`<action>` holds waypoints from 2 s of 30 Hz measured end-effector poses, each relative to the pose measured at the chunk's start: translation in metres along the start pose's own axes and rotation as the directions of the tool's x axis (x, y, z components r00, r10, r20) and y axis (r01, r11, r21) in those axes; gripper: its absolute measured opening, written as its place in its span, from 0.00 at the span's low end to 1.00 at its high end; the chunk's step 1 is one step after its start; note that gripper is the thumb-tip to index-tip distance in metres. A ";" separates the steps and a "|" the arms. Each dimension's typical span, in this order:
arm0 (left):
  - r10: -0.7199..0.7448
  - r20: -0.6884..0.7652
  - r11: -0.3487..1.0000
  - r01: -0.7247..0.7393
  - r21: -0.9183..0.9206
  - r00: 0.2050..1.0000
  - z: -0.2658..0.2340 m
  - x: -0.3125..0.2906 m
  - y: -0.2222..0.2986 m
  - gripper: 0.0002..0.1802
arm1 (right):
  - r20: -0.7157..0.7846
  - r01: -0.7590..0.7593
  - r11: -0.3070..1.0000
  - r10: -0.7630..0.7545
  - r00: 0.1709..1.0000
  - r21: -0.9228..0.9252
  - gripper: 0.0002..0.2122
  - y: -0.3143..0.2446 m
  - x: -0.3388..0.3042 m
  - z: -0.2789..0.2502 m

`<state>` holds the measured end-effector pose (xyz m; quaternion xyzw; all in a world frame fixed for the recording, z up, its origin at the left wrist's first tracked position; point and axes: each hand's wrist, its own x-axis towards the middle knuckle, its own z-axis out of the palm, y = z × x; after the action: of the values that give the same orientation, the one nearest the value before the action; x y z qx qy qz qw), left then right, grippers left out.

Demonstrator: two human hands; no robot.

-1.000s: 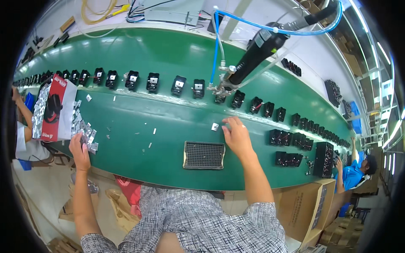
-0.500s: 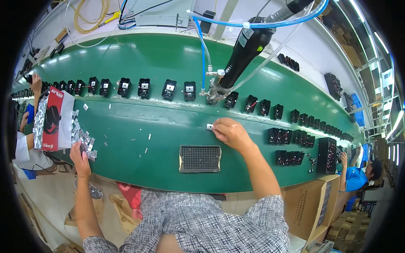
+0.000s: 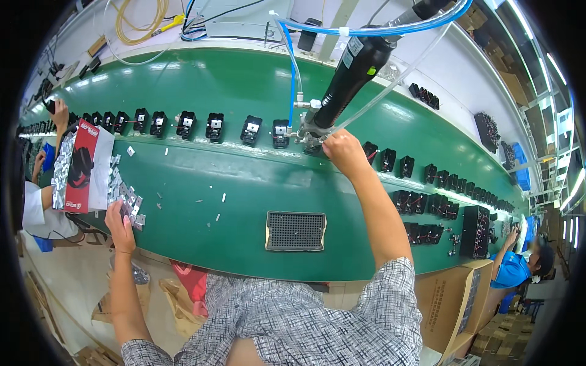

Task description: Secure screws into electronic components using an electric screwdriver on a production assembly line.

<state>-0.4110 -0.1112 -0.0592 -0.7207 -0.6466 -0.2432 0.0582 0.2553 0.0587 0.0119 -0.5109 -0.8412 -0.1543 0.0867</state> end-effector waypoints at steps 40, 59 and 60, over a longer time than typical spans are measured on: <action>-0.041 -0.239 0.996 0.020 -0.092 0.970 -0.009 0.007 0.005 0.27 | -0.075 0.352 0.494 -0.496 0.865 0.795 0.13 -0.448 0.129 -0.011; -0.018 -0.237 0.992 -0.013 -0.128 0.971 -0.003 0.010 -0.001 0.31 | -0.110 0.359 0.733 -0.366 0.924 0.578 0.04 -0.438 0.096 -0.012; -0.036 -0.206 0.986 0.001 -0.167 0.978 -0.003 0.009 0.000 0.31 | -0.079 0.337 0.730 -0.365 0.928 0.594 0.03 -0.440 0.093 -0.009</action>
<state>-0.4115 -0.1040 -0.0525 -0.6877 -0.6211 -0.3707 0.0632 -0.1775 -0.0565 -0.0268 -0.2923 -0.9291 0.1162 0.1944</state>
